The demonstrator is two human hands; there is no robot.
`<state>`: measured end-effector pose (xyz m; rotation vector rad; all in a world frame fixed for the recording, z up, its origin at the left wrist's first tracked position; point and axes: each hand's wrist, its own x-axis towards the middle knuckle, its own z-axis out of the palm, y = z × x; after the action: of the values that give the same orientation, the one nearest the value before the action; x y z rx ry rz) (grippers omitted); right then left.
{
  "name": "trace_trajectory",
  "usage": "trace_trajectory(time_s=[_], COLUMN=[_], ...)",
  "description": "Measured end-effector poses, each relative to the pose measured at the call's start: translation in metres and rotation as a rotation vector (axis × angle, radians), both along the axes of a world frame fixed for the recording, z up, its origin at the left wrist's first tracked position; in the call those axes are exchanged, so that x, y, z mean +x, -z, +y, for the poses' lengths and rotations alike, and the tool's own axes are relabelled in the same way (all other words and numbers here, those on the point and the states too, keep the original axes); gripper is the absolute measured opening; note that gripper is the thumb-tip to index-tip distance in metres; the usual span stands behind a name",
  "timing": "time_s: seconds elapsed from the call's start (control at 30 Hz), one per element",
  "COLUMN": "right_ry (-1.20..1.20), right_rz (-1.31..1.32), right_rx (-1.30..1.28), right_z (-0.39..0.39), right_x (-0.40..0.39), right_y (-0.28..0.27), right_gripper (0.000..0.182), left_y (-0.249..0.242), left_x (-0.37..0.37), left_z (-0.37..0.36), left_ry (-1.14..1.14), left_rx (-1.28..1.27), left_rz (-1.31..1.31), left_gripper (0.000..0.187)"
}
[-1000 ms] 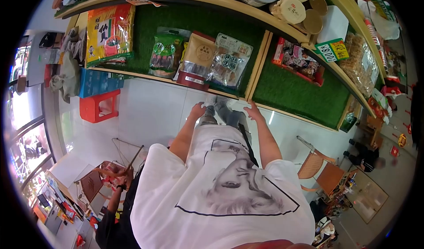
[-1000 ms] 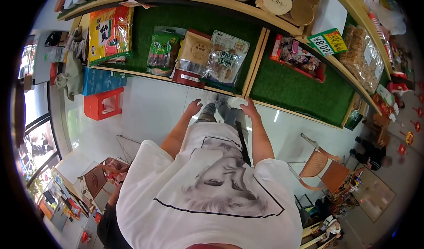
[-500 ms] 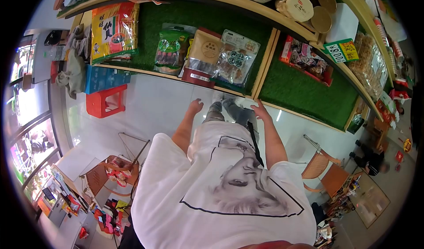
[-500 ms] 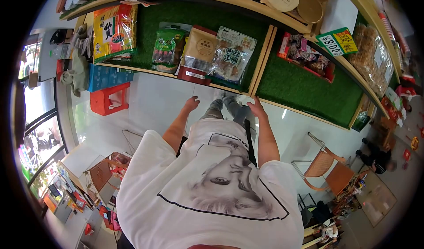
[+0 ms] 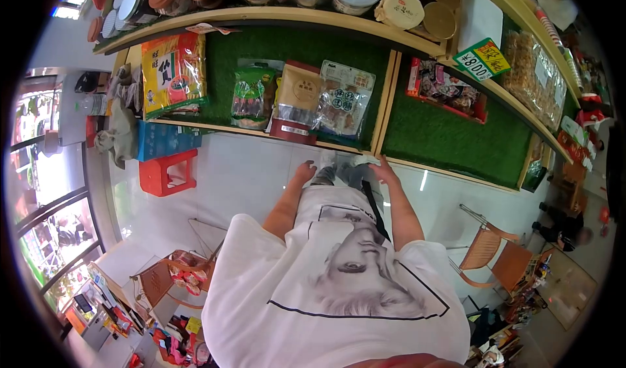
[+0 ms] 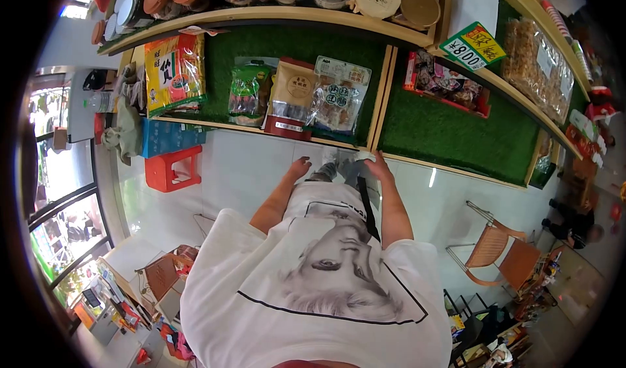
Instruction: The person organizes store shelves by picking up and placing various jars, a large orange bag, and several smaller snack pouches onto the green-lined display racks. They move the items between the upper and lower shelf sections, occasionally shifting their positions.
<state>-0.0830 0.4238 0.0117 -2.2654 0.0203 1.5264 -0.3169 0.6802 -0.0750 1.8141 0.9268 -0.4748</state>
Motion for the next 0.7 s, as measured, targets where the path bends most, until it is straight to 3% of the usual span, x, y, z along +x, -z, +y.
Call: trace_trajectory(time_s=[0.1, 0.27, 0.3, 0.47, 0.7], right_ry=[0.016, -0.022, -0.084, -0.049, 0.037], right_rz=[-0.003, -0.028, -0.135, -0.156, -0.125], right_rx=[-0.006, -0.03, -0.003, 0.045, 0.036], right_z=[0.005, 0.011, -0.01, -0.009, 0.003], right_x=[0.001, -0.003, -0.005, 0.002, -0.001], right_y=[-0.013, -0.027, 0.036, 0.036, -0.01], right_gripper=[0.09, 0.094, 0.093, 0.086, 0.089], left_y=[-0.01, -0.017, -0.022, -0.006, -0.01], left_x=[0.004, -0.011, -0.013, -0.036, -0.04], left_z=[-0.001, 0.012, 0.014, 0.017, 0.008], left_ry=[0.061, -0.035, -0.056, -0.003, 0.023], left_rx=[0.023, 0.013, 0.005, 0.025, 0.022], left_rz=[-0.017, -0.011, -0.006, 0.076, 0.145], left_gripper=[0.05, 0.048, 0.047, 0.048, 0.048])
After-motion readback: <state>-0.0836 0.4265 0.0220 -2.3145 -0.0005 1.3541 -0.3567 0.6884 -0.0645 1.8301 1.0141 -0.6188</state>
